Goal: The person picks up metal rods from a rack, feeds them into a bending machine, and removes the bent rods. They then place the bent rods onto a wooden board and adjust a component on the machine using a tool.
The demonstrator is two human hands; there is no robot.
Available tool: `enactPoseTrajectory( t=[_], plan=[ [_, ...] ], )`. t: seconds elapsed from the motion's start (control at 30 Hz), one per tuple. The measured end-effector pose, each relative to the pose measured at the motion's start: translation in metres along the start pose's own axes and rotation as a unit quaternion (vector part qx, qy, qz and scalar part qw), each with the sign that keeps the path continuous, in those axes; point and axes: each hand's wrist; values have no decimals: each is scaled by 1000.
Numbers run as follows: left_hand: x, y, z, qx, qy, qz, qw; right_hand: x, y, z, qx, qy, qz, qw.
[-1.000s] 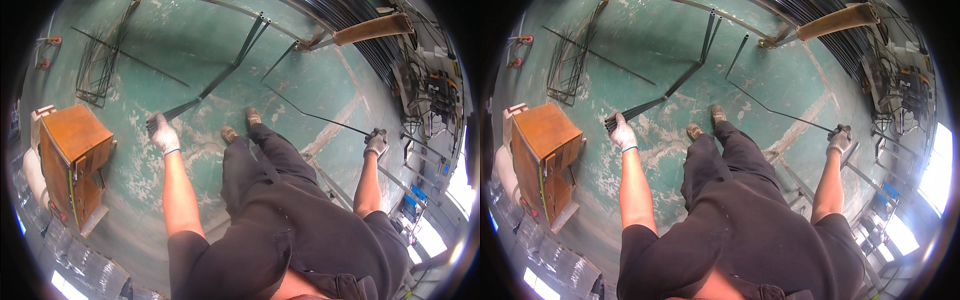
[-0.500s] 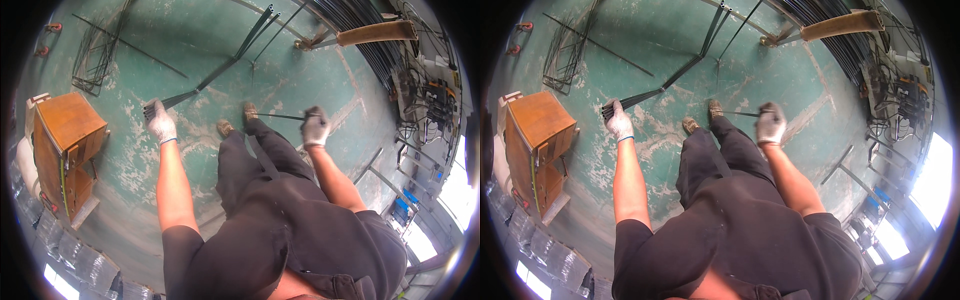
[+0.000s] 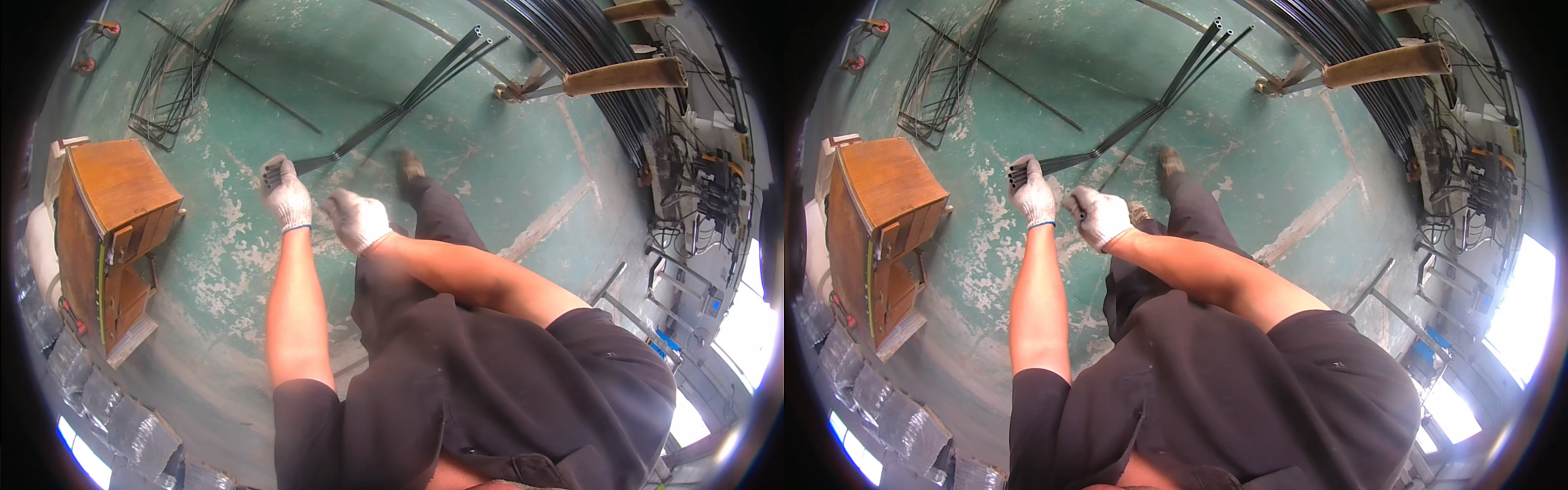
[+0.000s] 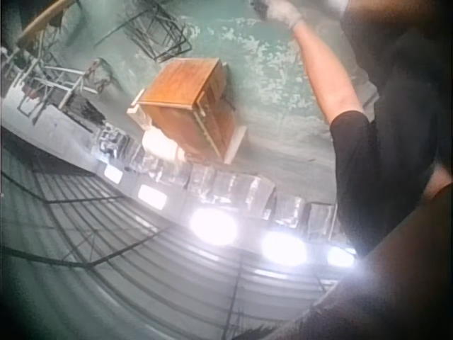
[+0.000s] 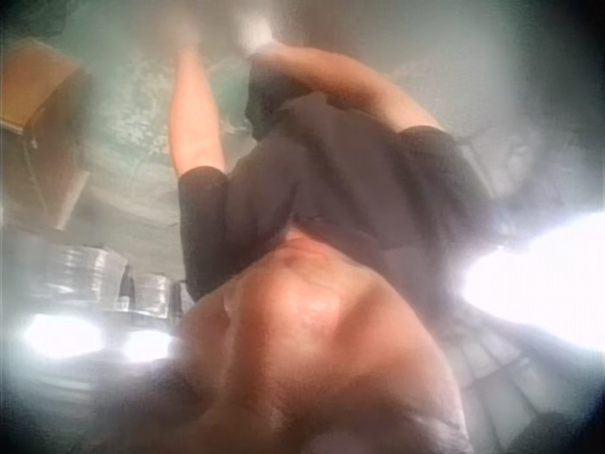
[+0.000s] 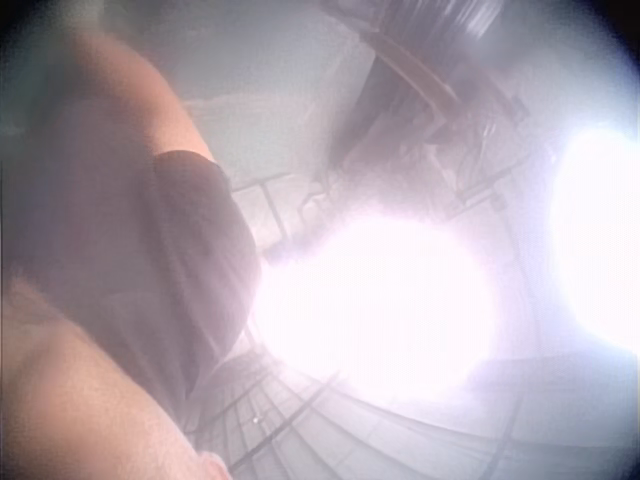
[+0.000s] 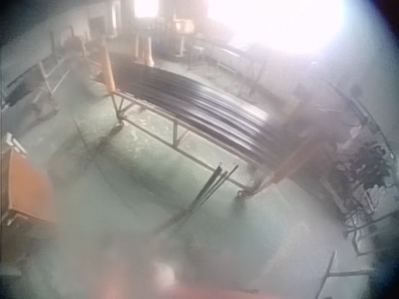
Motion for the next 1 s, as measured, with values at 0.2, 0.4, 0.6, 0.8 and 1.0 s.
enactPoseTrajectory(
  t=[0.2, 0.4, 0.6, 0.8, 1.0],
  plan=[
    [4, 5, 1, 5, -5, 11, 1000, 7, 1, -25, -154, 109, -99, 977],
    [24, -7, 1, 44, 23, -4, 999, 17, 26, -59, -267, 97, -135, 949],
    [23, -15, -7, 92, 3, -50, 994, 105, 113, -97, -134, -157, -75, 976],
    [16, -15, -12, 120, 5, -110, 987, 217, 283, -152, 72, -317, -119, 938],
    [18, -5, -24, 80, 36, -87, 992, 223, 316, -199, -107, -117, 182, 971]
  ],
)
Point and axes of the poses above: each hand's wrist, its own z-axis away from the middle knuckle, its own y-axis out of the back of the hand, x = y × z, and after that the axes turned 8 degrees about -x, right-handed
